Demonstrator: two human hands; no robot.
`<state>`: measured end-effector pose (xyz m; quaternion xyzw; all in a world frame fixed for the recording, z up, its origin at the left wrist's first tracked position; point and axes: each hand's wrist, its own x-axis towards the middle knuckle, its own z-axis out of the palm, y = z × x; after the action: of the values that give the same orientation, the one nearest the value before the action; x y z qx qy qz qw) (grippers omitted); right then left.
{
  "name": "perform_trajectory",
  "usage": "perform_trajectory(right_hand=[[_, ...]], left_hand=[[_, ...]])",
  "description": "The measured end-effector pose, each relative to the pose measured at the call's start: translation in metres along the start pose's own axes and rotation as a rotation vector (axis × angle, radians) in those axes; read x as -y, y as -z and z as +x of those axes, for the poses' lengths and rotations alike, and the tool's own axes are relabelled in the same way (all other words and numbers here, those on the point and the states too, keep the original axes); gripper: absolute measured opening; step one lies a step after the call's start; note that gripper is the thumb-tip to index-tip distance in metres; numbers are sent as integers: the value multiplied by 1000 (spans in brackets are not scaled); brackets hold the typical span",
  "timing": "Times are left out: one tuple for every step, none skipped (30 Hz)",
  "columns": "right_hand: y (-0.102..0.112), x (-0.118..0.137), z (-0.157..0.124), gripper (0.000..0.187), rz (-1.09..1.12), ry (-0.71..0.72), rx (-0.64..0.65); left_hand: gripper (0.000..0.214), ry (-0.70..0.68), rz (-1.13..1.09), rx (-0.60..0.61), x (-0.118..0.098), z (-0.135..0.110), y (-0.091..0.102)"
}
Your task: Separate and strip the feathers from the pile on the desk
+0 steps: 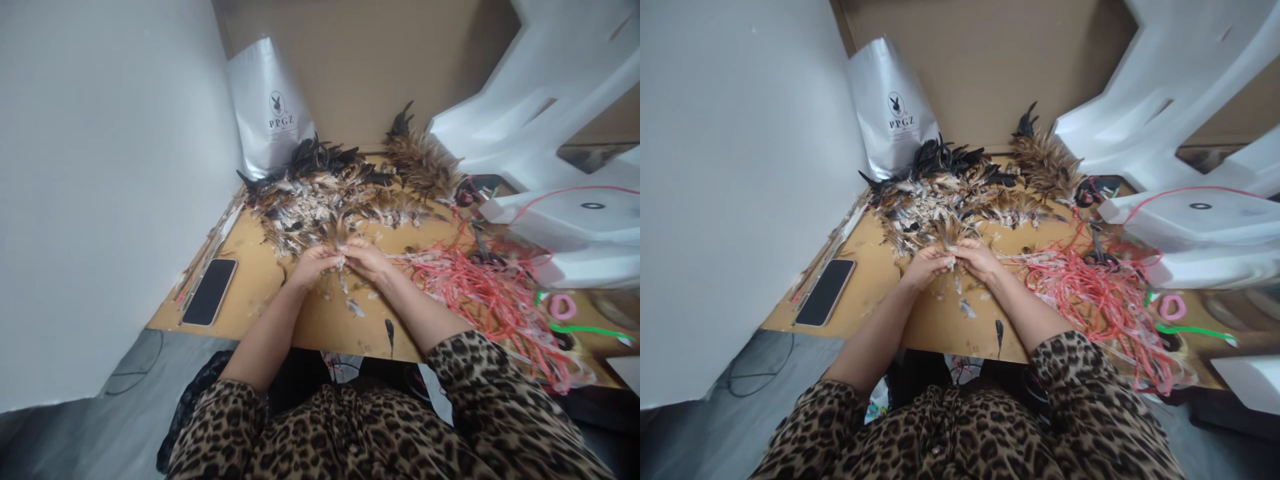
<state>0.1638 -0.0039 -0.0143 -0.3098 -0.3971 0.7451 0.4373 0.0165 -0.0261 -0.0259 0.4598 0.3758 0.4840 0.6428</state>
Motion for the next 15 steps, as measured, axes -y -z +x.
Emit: perform_trajectory(right_hand=[[1,1,0,26,-27,3,-18],[2,2,0,26,-70,14,-45],[2,3,0,27,-128,31,-74],[2,5,0,27,-197,52,-98],[2,6,-1,27,-269,77,-117],[1,6,-1,27,-335,101,-125],[1,7,-2,28,-392,124,-123],[0,6,-3,28,-435,142,-115],[-1,6,-3,29,-465,156,-106],[-2,5,-3,29,-484,166,-103],[-2,3,-3,30,-496,172,-107],[-2,1,-3,31,-507,174,-118],[-2,-1,-3,32,-516,174,-134],[-2,-2,-2,32,-524,172,-151],[-2,-4,-1,33,-527,170,-166]], left_hand=[[30,-5,26,-20,-1,0,0],[31,-14,60,-48,-3,0,-1],[32,-27,97,-82,-4,0,-1],[33,-43,130,-122,-6,0,-2],[34,-59,157,-164,-8,0,-2],[35,-75,174,-203,-10,0,-3],[36,-91,183,-236,-11,0,-3],[35,-102,186,-256,-11,0,-3],[33,-113,186,-273,-11,1,-3],[32,-122,188,-289,-10,1,-3],[31,-137,192,-309,-10,1,-3],[29,-162,200,-331,-9,0,-4],[28,-198,214,-347,-9,0,-5],[27,-243,230,-357,-9,-1,-6],[25,-290,240,-363,-9,-1,-7]])
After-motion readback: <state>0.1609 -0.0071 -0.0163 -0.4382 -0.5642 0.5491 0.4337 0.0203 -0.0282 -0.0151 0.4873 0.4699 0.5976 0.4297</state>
